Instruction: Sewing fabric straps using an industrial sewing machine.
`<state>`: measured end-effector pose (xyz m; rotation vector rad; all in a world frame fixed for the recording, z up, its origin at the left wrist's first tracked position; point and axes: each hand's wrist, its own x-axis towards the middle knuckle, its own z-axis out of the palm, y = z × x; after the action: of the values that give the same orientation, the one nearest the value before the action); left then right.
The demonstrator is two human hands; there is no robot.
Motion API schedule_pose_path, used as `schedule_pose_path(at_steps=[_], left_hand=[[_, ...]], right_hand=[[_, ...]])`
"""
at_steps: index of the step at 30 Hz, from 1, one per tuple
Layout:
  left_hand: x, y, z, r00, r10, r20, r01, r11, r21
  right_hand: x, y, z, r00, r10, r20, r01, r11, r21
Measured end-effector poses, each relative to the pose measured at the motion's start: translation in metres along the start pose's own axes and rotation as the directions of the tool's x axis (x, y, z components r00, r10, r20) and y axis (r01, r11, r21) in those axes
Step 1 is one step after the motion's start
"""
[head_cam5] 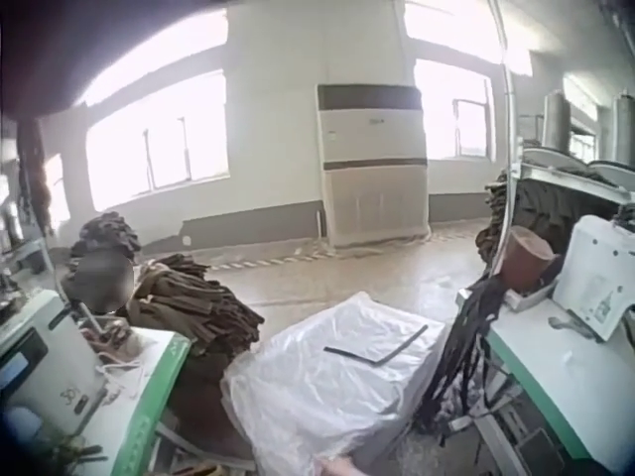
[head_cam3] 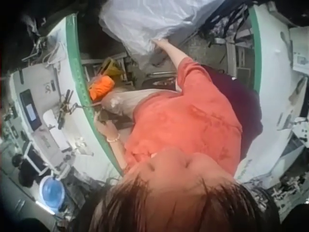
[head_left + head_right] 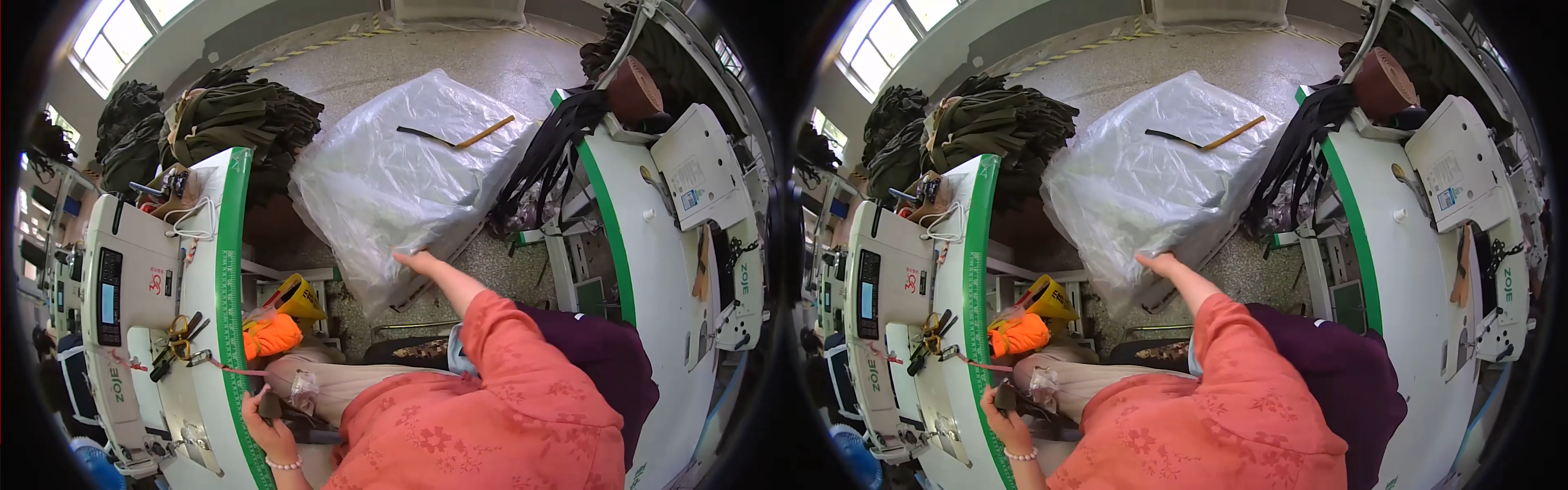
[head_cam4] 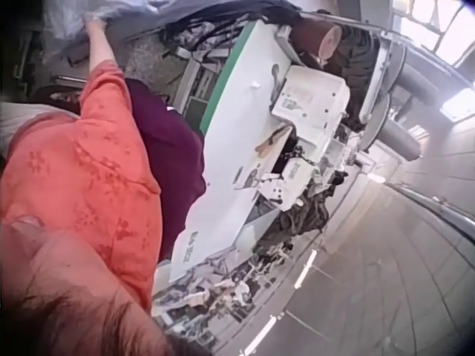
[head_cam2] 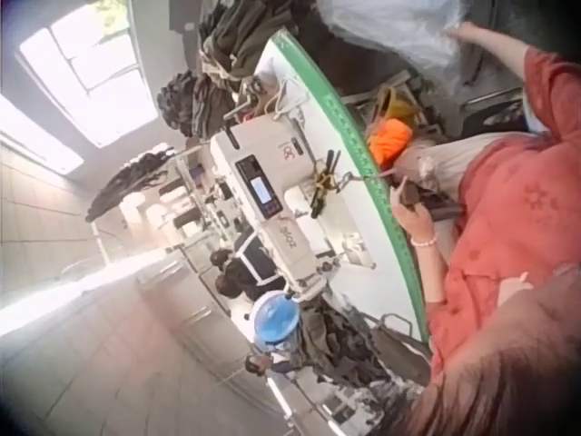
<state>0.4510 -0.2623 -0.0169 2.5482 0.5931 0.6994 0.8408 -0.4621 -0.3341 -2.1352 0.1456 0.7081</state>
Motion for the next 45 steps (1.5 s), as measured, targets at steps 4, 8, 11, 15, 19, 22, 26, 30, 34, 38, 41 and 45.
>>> schedule_pose_path(at_steps=[4, 8, 11, 15, 19, 22, 26, 30, 34, 38, 41, 45], left_hand=[[0.020, -0.023, -0.039, 0.964, 0.202, 0.176, -0.260, 0.862, 0.436], [0.032, -0.049, -0.051, 0.972, 0.165, 0.167, -0.234, 0.744, 0.626], [0.029, -0.059, -0.056, 0.961, 0.216, 0.173, -0.276, 0.774, 0.570], [0.024, -0.073, -0.065, 0.948, 0.245, 0.202, -0.317, 0.779, 0.541], [0.014, -0.079, -0.067, 0.946, 0.253, 0.202, -0.323, 0.767, 0.554], [0.009, -0.085, -0.069, 0.946, 0.265, 0.189, -0.325, 0.761, 0.561], [0.003, -0.078, -0.067, 0.947, 0.260, 0.188, -0.321, 0.768, 0.554], [0.005, -0.081, -0.065, 0.950, 0.230, 0.210, -0.309, 0.778, 0.547], [0.008, -0.086, -0.057, 0.950, 0.251, 0.188, -0.314, 0.769, 0.557], [0.011, -0.084, -0.054, 0.950, 0.272, 0.156, -0.312, 0.767, 0.561], [0.014, -0.089, -0.056, 0.950, 0.273, 0.151, -0.310, 0.771, 0.557], [0.017, -0.096, -0.062, 0.948, 0.278, 0.155, -0.317, 0.779, 0.542]], right_hand=[[-0.081, -0.032, -0.111, 0.854, 0.015, 0.520, 0.375, 0.674, -0.636], [-0.162, -0.056, -0.255, 0.881, -0.315, 0.352, 0.460, 0.398, -0.794], [-0.267, -0.045, -0.339, 0.871, -0.489, 0.041, 0.417, 0.692, -0.590], [-0.377, 0.032, -0.377, 0.649, -0.759, -0.057, 0.427, 0.426, -0.798], [-0.418, 0.074, -0.343, 0.496, -0.770, -0.401, 0.220, 0.559, -0.800], [-0.412, 0.100, -0.341, 0.491, -0.644, -0.587, 0.103, 0.712, -0.695], [-0.396, 0.124, -0.358, 0.585, -0.540, -0.605, 0.082, 0.781, -0.619], [-0.394, 0.113, -0.356, 0.587, -0.498, -0.638, 0.044, 0.807, -0.589], [-0.392, 0.095, -0.357, 0.566, -0.479, -0.671, -0.038, 0.798, -0.601], [-0.389, 0.092, -0.352, 0.567, -0.490, -0.662, -0.044, 0.785, -0.618], [-0.390, 0.091, -0.346, 0.577, -0.487, -0.656, -0.051, 0.780, -0.624], [-0.393, 0.092, -0.336, 0.583, -0.490, -0.648, -0.041, 0.779, -0.626]])
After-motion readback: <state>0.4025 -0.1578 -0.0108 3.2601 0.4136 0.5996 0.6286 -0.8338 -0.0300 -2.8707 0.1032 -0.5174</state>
